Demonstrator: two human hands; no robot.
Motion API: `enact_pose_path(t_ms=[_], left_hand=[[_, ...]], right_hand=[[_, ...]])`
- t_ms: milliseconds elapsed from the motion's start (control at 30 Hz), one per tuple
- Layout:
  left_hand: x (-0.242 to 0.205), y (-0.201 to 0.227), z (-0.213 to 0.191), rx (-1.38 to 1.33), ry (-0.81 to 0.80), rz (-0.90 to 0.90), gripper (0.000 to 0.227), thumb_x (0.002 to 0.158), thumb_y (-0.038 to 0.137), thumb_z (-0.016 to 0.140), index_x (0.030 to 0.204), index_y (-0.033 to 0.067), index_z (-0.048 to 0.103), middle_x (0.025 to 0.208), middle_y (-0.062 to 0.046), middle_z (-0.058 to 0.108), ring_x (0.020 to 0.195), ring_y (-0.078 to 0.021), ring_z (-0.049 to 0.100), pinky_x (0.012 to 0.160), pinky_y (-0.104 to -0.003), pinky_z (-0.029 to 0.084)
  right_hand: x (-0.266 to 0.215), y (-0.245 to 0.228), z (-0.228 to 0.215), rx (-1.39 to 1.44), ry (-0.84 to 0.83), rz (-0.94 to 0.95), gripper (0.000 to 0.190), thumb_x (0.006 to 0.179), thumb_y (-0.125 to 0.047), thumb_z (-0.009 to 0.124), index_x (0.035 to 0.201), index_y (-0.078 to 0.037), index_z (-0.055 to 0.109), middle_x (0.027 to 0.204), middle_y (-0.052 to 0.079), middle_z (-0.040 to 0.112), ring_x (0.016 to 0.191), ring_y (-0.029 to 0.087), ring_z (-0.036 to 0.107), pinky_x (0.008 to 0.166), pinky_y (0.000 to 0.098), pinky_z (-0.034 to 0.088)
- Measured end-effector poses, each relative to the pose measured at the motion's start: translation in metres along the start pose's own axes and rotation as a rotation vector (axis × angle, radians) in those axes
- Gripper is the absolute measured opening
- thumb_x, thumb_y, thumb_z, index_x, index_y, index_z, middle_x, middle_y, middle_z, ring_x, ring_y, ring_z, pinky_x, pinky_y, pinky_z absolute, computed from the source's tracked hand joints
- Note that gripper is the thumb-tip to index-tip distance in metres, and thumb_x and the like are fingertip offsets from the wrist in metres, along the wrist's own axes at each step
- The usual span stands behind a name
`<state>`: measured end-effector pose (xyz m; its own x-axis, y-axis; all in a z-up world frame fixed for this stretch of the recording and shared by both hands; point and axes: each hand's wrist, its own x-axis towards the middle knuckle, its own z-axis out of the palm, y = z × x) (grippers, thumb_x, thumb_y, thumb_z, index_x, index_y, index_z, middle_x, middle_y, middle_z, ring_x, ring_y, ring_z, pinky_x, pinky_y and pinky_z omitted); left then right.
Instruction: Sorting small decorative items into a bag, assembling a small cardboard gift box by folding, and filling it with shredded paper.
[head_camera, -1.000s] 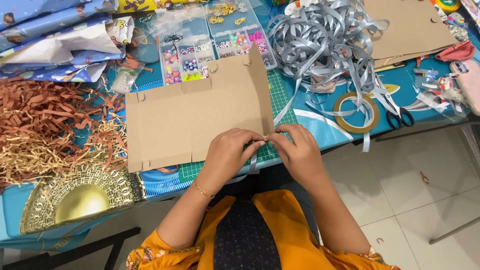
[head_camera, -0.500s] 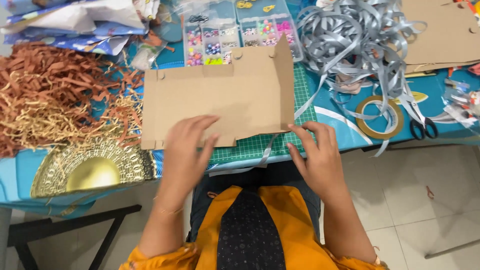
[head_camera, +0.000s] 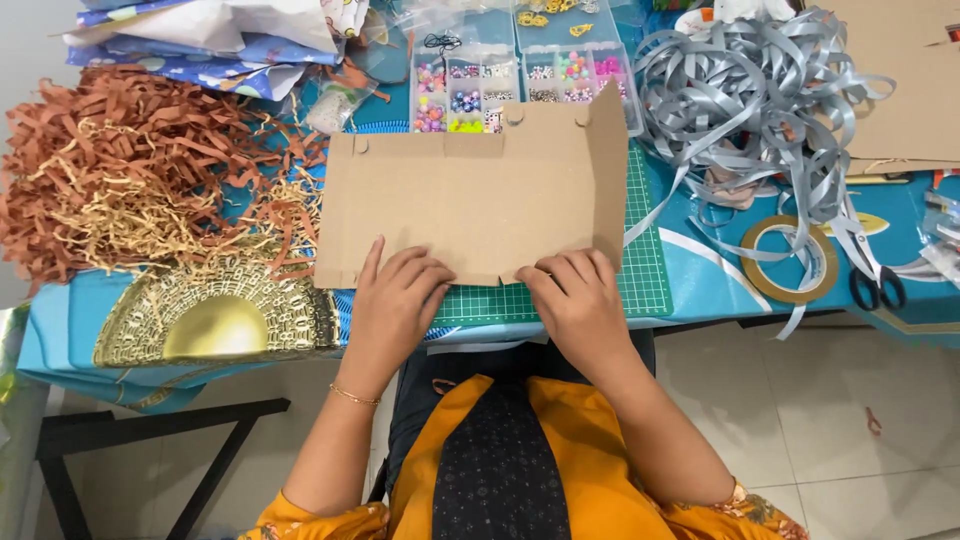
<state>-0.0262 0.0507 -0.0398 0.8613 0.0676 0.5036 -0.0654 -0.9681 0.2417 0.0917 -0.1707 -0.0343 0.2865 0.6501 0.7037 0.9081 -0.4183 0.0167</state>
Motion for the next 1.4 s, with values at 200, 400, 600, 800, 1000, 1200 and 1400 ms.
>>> enact_pose_path(t_ms=[200, 400, 600, 800, 1000, 1200, 1400], left_hand=[[0.010, -0.008, 0.006, -0.088, -0.025, -0.128, 0.007, 0.099, 0.022, 0.069, 0.101, 0.0215, 0.076, 0.092, 0.004, 0.074, 0.107, -0.0190, 0.068, 0.118, -0.048, 0.036], [0.047, 0.014, -0.014, -0.189, -0.086, -0.141, 0.006, 0.093, 0.023, 0.076, 0.097, 0.0181, 0.077, 0.085, 0.002, 0.075, 0.099, -0.0178, 0.067, 0.116, -0.045, 0.034], [0.078, 0.034, -0.030, -0.212, -0.271, -0.009, 0.008, 0.094, 0.024, 0.072, 0.095, 0.0199, 0.079, 0.086, 0.002, 0.078, 0.096, -0.0159, 0.068, 0.109, -0.038, 0.036], [0.092, 0.046, -0.026, -0.218, -0.375, 0.082, 0.009, 0.092, 0.021, 0.071, 0.090, 0.0153, 0.078, 0.079, -0.003, 0.077, 0.088, -0.0223, 0.067, 0.100, -0.038, 0.038], [0.097, 0.050, -0.015, -0.196, -0.390, 0.118, 0.009, 0.090, 0.023, 0.073, 0.090, 0.0150, 0.078, 0.076, -0.005, 0.075, 0.084, -0.0221, 0.065, 0.096, -0.037, 0.038], [0.098, 0.047, -0.011, -0.182, -0.403, 0.091, 0.010, 0.091, 0.023, 0.072, 0.089, 0.0150, 0.078, 0.074, -0.005, 0.075, 0.083, -0.0236, 0.066, 0.097, -0.038, 0.039], [0.097, 0.045, -0.012, -0.156, -0.411, 0.089, 0.011, 0.092, 0.022, 0.071, 0.091, 0.0133, 0.076, 0.072, -0.007, 0.074, 0.085, -0.0252, 0.067, 0.103, -0.040, 0.038]], right_hand=[[-0.010, 0.002, 0.002, 0.087, 0.016, 0.007, 0.014, 0.094, -0.009, 0.072, 0.106, -0.015, 0.069, 0.093, 0.001, 0.065, 0.092, 0.022, 0.064, 0.095, 0.0429, 0.048], [-0.003, -0.005, 0.001, 0.029, 0.091, -0.042, 0.008, 0.095, -0.013, 0.072, 0.103, -0.016, 0.070, 0.091, 0.002, 0.064, 0.093, 0.022, 0.064, 0.095, 0.0429, 0.048], [-0.003, -0.001, 0.008, 0.055, 0.196, -0.018, 0.008, 0.095, -0.010, 0.073, 0.097, -0.016, 0.068, 0.092, 0.001, 0.062, 0.091, 0.021, 0.060, 0.092, 0.0435, 0.048], [-0.011, -0.003, 0.016, 0.041, 0.272, -0.045, 0.011, 0.092, -0.008, 0.075, 0.092, -0.015, 0.066, 0.097, 0.000, 0.066, 0.088, 0.021, 0.058, 0.088, 0.0431, 0.047], [-0.018, -0.004, 0.029, 0.023, 0.346, -0.024, 0.013, 0.087, -0.008, 0.074, 0.085, -0.015, 0.063, 0.096, -0.001, 0.069, 0.087, 0.021, 0.058, 0.086, 0.0417, 0.047], [-0.020, -0.007, 0.029, -0.008, 0.384, 0.034, 0.014, 0.084, -0.003, 0.074, 0.086, -0.014, 0.065, 0.095, 0.000, 0.070, 0.085, 0.021, 0.057, 0.085, 0.0410, 0.047], [-0.017, -0.007, 0.027, 0.004, 0.396, 0.032, 0.014, 0.085, -0.001, 0.074, 0.087, -0.013, 0.066, 0.095, -0.001, 0.070, 0.085, 0.019, 0.055, 0.087, 0.0405, 0.044]])
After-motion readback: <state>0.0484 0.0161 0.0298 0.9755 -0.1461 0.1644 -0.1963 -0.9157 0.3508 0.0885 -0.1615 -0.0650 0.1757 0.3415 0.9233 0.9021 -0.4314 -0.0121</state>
